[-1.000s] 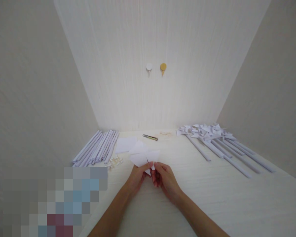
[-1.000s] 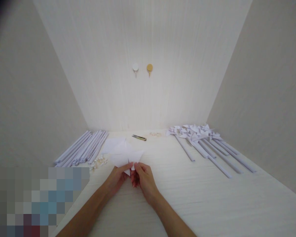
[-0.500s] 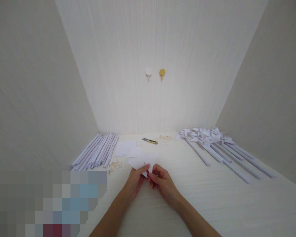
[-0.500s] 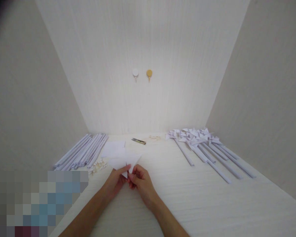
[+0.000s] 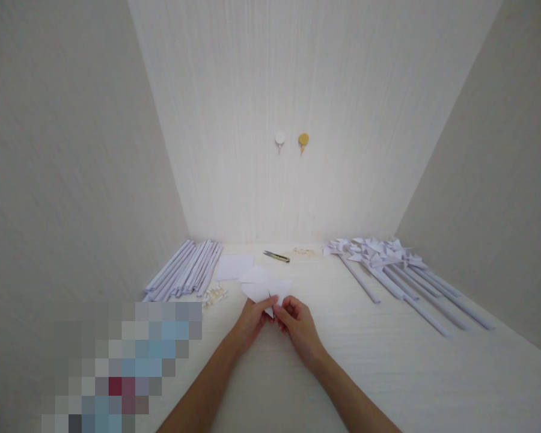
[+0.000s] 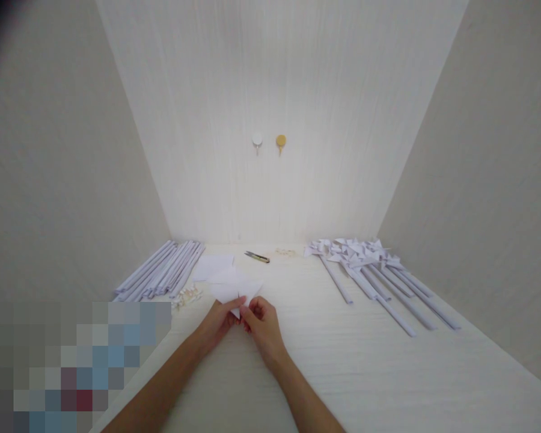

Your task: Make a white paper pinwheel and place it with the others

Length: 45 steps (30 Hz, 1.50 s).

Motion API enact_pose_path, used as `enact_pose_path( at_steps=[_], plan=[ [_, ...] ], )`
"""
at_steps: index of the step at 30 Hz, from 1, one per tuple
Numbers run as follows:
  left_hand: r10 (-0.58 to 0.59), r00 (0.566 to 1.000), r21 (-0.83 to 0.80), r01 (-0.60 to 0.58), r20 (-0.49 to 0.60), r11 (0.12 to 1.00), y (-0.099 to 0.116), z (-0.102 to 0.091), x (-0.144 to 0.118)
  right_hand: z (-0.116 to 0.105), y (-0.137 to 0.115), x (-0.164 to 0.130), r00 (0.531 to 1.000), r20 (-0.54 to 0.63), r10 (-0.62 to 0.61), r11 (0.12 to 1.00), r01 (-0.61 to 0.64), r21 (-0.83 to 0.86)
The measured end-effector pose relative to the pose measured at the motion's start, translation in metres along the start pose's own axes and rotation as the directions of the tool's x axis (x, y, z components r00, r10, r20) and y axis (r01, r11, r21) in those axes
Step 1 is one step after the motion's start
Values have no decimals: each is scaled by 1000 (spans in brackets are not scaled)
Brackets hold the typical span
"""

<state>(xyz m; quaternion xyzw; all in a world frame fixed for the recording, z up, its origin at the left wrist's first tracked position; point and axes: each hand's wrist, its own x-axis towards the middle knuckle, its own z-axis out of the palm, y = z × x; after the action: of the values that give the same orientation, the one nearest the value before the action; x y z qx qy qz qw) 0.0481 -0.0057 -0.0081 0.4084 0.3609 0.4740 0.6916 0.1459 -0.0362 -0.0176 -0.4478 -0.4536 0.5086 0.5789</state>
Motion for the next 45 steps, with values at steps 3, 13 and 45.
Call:
enact_pose_path(
  at_steps=[3,13,45],
  plan=[
    [6,999,-3,-6,-34,1000,3,1,-1,-1,0,1,1000,-15,-8,1000,7,-7],
    [14,999,-33,-15,-40,999,5,0,-1,0,1,-1,1000,17,-9,1000,9,-3],
    [154,966,-125,-182,-207,975,7,1,-2,-2,0,2,999,52,2,1000,-3,12]
  ],
)
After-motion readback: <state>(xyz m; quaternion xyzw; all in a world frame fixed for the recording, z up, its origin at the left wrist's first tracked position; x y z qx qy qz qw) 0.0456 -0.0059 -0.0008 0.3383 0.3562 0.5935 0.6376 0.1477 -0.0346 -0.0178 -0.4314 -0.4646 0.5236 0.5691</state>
